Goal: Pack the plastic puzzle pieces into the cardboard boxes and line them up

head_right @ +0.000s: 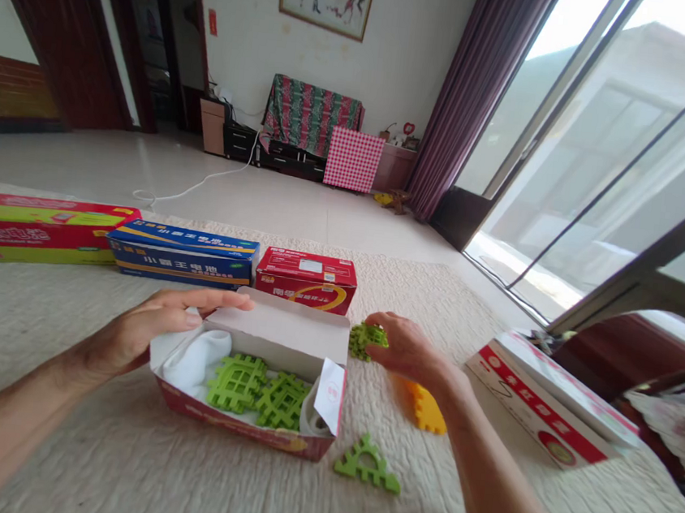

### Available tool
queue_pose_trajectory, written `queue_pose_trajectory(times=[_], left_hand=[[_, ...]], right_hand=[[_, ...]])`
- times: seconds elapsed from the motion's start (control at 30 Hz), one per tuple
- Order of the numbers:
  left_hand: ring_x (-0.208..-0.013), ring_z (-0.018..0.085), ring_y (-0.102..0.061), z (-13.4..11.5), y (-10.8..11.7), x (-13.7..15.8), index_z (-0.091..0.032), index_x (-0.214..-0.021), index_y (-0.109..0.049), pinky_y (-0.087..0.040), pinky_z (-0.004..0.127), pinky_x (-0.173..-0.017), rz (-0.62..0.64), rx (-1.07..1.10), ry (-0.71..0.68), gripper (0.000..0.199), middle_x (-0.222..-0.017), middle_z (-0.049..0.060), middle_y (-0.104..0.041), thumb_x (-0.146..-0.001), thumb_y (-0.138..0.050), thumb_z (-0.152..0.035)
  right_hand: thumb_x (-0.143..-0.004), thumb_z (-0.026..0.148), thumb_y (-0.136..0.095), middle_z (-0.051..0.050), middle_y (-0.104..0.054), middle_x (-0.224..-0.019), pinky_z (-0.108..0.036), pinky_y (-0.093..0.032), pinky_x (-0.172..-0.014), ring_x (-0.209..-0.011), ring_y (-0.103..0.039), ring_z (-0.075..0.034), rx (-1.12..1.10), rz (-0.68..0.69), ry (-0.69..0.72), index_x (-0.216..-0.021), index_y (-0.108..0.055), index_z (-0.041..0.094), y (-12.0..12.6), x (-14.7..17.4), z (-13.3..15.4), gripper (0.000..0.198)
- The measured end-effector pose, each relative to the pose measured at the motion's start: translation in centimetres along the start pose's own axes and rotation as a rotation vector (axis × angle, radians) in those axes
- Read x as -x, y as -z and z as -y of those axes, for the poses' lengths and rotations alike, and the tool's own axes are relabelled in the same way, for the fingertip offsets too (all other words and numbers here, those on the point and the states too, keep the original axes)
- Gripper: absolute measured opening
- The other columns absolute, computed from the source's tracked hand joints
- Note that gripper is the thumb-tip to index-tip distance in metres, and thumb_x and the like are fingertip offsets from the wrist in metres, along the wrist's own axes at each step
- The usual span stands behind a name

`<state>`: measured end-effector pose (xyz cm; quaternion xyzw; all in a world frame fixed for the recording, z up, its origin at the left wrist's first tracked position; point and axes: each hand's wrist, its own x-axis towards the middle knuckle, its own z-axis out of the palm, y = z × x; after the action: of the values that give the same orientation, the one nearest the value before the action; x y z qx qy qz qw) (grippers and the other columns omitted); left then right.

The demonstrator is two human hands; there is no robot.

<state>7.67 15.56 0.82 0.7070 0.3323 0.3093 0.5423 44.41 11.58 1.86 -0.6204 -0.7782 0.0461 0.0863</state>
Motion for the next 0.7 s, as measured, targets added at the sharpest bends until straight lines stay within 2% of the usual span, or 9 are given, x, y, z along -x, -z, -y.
queue_pose_trajectory(times=[0.13,0.23,0.33,0.47,0.6,0.7], left_hand=[[-0.099,0.024,-0.062,-0.2,-0.2,0.0,-0.021,-0.122,-0.064,-0.047,0.028,-0.076,0.007,0.006,-0.019,0.046,-0.126,0.004,-0.064,-0.081,-0.047,-0.031],[-0.110,0.027,-0.058,-0.3,-0.2,-0.1,-0.019,-0.120,-0.066,-0.046,0.032,-0.086,-0.008,-0.027,-0.059,0.045,-0.128,0.004,-0.063,-0.081,-0.047,-0.030],[-0.114,0.029,-0.056,-0.4,-0.2,0.0,-0.018,-0.119,-0.067,-0.044,0.034,-0.093,-0.017,-0.056,-0.084,0.045,-0.127,0.005,-0.064,-0.080,-0.047,-0.029],[-0.111,0.029,-0.058,-0.8,-0.2,0.0,-0.018,-0.119,-0.066,-0.042,0.036,-0.096,-0.002,-0.054,-0.085,0.046,-0.121,0.004,-0.068,-0.079,-0.046,-0.026],[-0.110,0.028,-0.058,-0.9,-0.3,-0.1,-0.017,-0.118,-0.066,-0.043,0.035,-0.093,0.009,-0.057,-0.092,0.045,-0.120,0.005,-0.068,-0.078,-0.046,-0.024],[-0.112,0.028,-0.057,-0.9,-0.3,-0.1,-0.017,-0.119,-0.066,-0.043,0.034,-0.092,0.006,-0.045,-0.094,0.046,-0.125,0.005,-0.065,-0.078,-0.045,-0.024]], right_hand=[[-0.080,0.028,-0.060,-0.010,-0.070,-0.108,-0.041,-0.052,-0.083,-0.092,-0.066,-0.024,0.000,-0.196,0.032,-0.110,-0.063,0.020,1.6,0.3,1.7,0.031],[-0.081,0.034,-0.064,-0.007,-0.067,-0.113,-0.040,-0.050,-0.087,-0.097,-0.064,-0.022,-0.112,-0.299,0.147,-0.110,-0.061,0.023,2.9,1.1,5.5,0.032],[-0.079,0.031,-0.068,-0.003,-0.064,-0.114,-0.036,-0.049,-0.089,-0.102,-0.061,-0.019,-0.242,-0.255,0.278,-0.106,-0.060,0.025,3.4,2.0,10.4,0.029],[-0.074,0.023,-0.070,-0.004,-0.063,-0.107,-0.034,-0.050,-0.084,-0.096,-0.060,-0.019,-0.281,-0.144,0.304,-0.100,-0.060,0.022,2.4,2.0,15.2,0.028],[-0.071,0.026,-0.075,-0.006,-0.062,-0.112,-0.038,-0.049,-0.090,-0.103,-0.058,-0.022,-0.268,-0.165,0.377,-0.100,-0.062,0.020,1.3,1.5,16.6,0.032],[-0.076,0.028,-0.070,-0.008,-0.059,-0.122,-0.040,-0.048,-0.092,-0.109,-0.057,-0.024,-0.254,-0.277,0.370,-0.104,-0.061,0.022,1.8,1.5,15.3,0.029]])
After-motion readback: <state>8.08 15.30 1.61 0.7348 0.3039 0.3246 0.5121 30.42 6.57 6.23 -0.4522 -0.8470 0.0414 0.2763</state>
